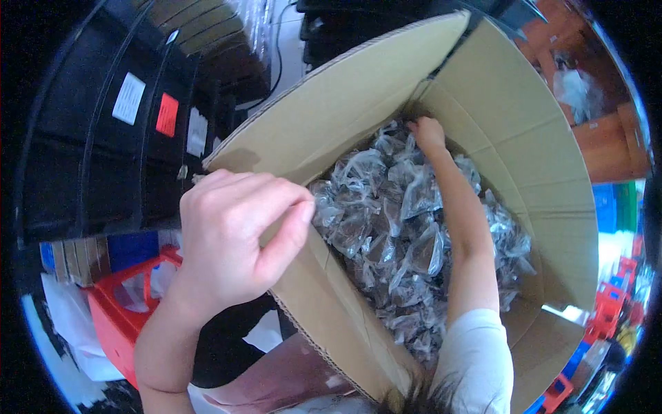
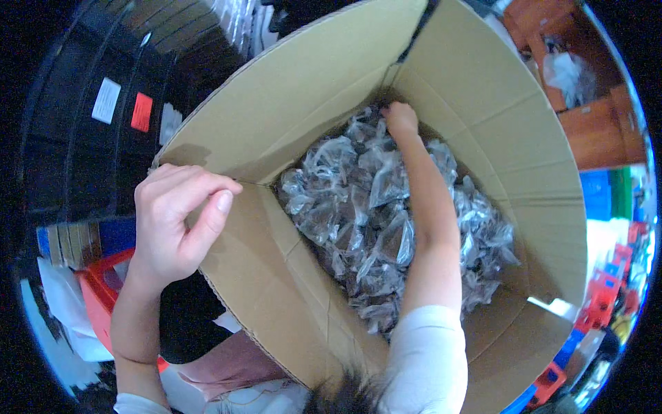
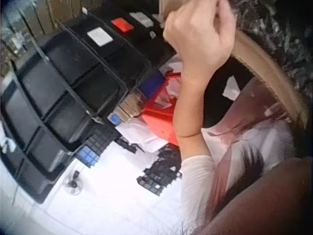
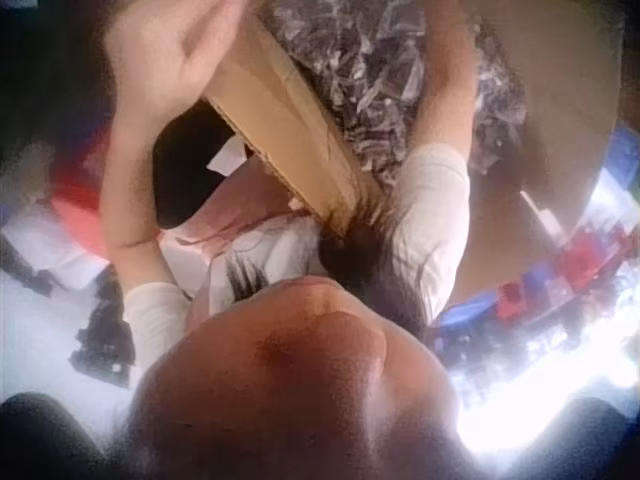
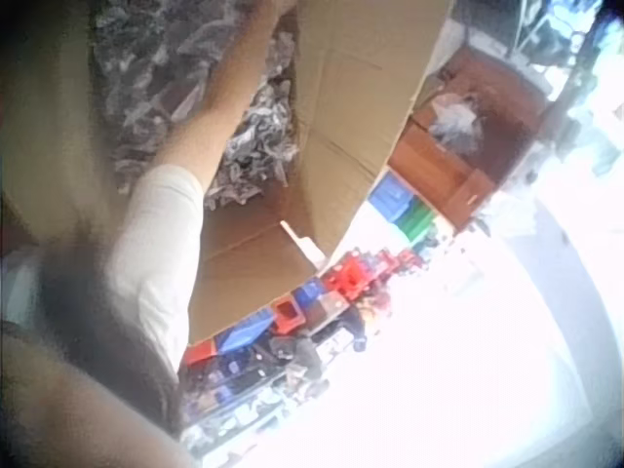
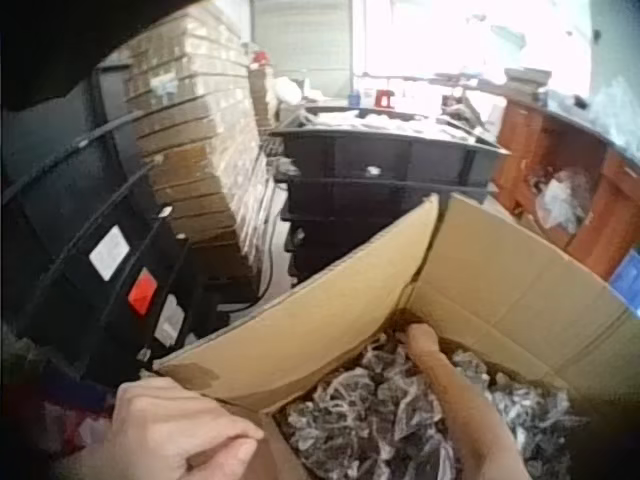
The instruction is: Sorting small items wrapped in plastic bags from a cardboard box into plastic trays.
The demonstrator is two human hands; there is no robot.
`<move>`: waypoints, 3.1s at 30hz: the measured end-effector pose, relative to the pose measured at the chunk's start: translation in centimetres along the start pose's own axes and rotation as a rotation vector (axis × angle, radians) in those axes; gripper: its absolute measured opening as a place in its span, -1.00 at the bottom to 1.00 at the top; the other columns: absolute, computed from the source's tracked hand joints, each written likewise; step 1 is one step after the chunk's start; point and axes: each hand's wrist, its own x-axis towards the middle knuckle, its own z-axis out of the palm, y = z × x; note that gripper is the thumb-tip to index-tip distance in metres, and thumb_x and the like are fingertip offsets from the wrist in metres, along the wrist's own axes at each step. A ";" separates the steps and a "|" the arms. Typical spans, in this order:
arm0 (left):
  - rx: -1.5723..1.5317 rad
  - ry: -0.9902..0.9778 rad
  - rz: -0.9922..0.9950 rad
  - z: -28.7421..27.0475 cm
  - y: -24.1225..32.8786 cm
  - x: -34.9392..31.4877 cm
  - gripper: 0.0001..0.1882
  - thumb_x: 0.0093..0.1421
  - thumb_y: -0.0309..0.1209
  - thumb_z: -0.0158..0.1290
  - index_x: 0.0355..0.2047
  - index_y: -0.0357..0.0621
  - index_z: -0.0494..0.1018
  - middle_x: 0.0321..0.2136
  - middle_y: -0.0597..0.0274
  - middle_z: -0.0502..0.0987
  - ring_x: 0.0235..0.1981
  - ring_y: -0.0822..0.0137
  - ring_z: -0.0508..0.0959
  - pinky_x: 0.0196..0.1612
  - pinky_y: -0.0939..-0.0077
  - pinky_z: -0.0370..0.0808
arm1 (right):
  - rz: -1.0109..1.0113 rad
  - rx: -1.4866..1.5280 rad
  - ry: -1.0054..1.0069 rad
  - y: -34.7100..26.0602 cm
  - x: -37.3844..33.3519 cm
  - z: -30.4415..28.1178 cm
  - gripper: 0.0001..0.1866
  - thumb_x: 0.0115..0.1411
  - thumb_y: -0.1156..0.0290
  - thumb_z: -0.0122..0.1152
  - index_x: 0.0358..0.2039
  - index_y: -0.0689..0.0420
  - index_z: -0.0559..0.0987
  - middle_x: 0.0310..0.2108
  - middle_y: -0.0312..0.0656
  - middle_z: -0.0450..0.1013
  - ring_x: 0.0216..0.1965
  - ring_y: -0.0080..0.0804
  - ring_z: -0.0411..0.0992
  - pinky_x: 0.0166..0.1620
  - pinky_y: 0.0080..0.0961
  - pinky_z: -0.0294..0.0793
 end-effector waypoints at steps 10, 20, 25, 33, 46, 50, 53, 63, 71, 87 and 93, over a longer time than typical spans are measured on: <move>-0.040 0.053 0.054 0.6 -0.4 0.4 -0.91 -0.01 -0.46 0.05 -0.55 -0.20 0.50 -0.67 0.15 0.48 -0.65 0.17 0.47 -0.53 0.39 0.30 | -0.116 -0.104 -0.008 1.9 0.4 1.9 -0.52 0.03 0.46 0.00 0.04 -0.02 0.41 -0.13 0.00 0.45 -0.07 0.00 0.41 -0.02 -0.15 0.41; -0.045 0.046 0.062 0.3 -0.4 0.3 -0.93 -0.03 -0.45 0.06 -0.57 -0.18 0.49 -0.68 0.18 0.47 -0.66 0.18 0.47 -0.53 0.39 0.31 | -0.163 -0.049 -0.027 3.3 1.1 1.6 -0.56 0.03 0.42 0.10 -0.01 0.11 0.43 -0.12 0.06 0.43 -0.07 -0.01 0.41 0.01 -0.11 0.39; -0.028 0.026 0.064 0.3 -0.6 0.2 -0.93 -0.04 -0.45 0.06 -0.58 -0.17 0.49 -0.68 0.18 0.46 -0.66 0.18 0.46 -0.54 0.39 0.30 | -0.173 0.028 0.260 -0.3 -2.1 2.0 -0.57 0.01 0.30 0.13 -0.07 0.13 0.48 -0.19 0.07 0.44 -0.12 0.04 0.41 -0.06 -0.12 0.42; -0.045 0.064 0.068 0.6 -0.3 0.5 -0.92 -0.02 -0.45 0.05 -0.57 -0.18 0.49 -0.69 0.17 0.46 -0.67 0.19 0.46 -0.55 0.39 0.29 | -0.001 -0.116 0.032 0.7 0.6 2.9 -0.68 0.15 0.24 0.00 -0.11 0.03 0.51 -0.31 0.02 0.51 -0.24 0.05 0.48 -0.15 -0.14 0.48; -0.038 0.045 0.041 0.3 -0.7 -0.2 -0.92 -0.02 -0.45 0.05 -0.57 -0.19 0.49 -0.67 0.16 0.47 -0.65 0.17 0.47 -0.53 0.38 0.31 | -0.028 0.386 -0.130 3.6 -8.0 -8.3 -0.51 0.05 0.04 0.17 -0.22 0.25 0.56 -0.33 0.07 0.52 -0.27 -0.11 0.50 -0.18 -0.29 0.45; -0.045 0.037 0.040 0.2 -0.3 0.3 -0.91 0.00 -0.45 0.04 -0.56 -0.20 0.49 -0.67 0.15 0.46 -0.63 0.18 0.47 -0.52 0.38 0.28 | -0.016 0.025 -0.198 -1.9 -17.6 -7.1 -0.34 -0.10 0.01 0.34 -0.09 0.23 0.44 -0.22 0.11 0.45 -0.14 0.00 0.43 -0.10 -0.20 0.40; -0.004 0.074 0.061 0.5 0.0 0.5 -0.93 -0.04 -0.45 0.07 -0.61 -0.13 0.45 -0.70 0.24 0.45 -0.66 0.24 0.46 -0.56 0.41 0.27 | -0.036 0.189 0.027 -0.9 -19.5 -3.8 -0.25 -0.18 0.13 0.39 -0.01 0.20 0.30 -0.16 0.15 0.40 -0.11 0.07 0.39 -0.05 -0.17 0.38; -0.040 0.030 0.039 0.5 -0.2 0.3 -0.89 0.03 -0.44 0.02 -0.55 -0.21 0.49 -0.68 0.16 0.45 -0.63 0.20 0.46 -0.51 0.39 0.26 | -0.071 0.468 0.058 0.0 -14.6 -9.7 -0.35 -0.23 0.19 0.43 -0.11 0.15 0.40 -0.19 0.08 0.38 -0.17 0.00 0.39 -0.12 -0.23 0.41; -0.035 0.059 0.053 0.5 -0.2 0.4 -0.89 0.02 -0.44 0.02 -0.55 -0.21 0.49 -0.69 0.16 0.45 -0.65 0.20 0.45 -0.52 0.39 0.26 | -0.192 0.225 0.540 -1.7 -4.9 -1.8 -0.42 -0.09 0.34 0.35 -0.01 0.07 0.38 -0.10 0.10 0.28 -0.10 0.12 0.33 -0.06 -0.15 0.37; -0.038 0.038 0.025 0.6 -0.1 0.5 -0.87 0.02 -0.42 0.02 -0.55 -0.22 0.50 -0.69 0.14 0.45 -0.65 0.18 0.44 -0.51 0.39 0.27 | -0.496 0.315 0.358 1.4 -1.2 -2.4 -0.69 -0.04 0.62 0.12 -0.22 0.17 0.55 -0.17 0.03 0.43 -0.21 0.03 0.43 -0.09 -0.25 0.43; -0.022 0.031 0.028 0.4 -0.2 0.4 -0.87 0.03 -0.43 0.00 -0.55 -0.22 0.50 -0.68 0.15 0.46 -0.65 0.19 0.45 -0.52 0.39 0.26 | -0.051 0.832 0.287 -0.4 -3.0 -3.6 -0.74 0.03 0.62 0.04 -0.22 0.28 0.50 -0.24 -0.01 0.44 -0.32 -0.17 0.49 -0.30 -0.29 0.53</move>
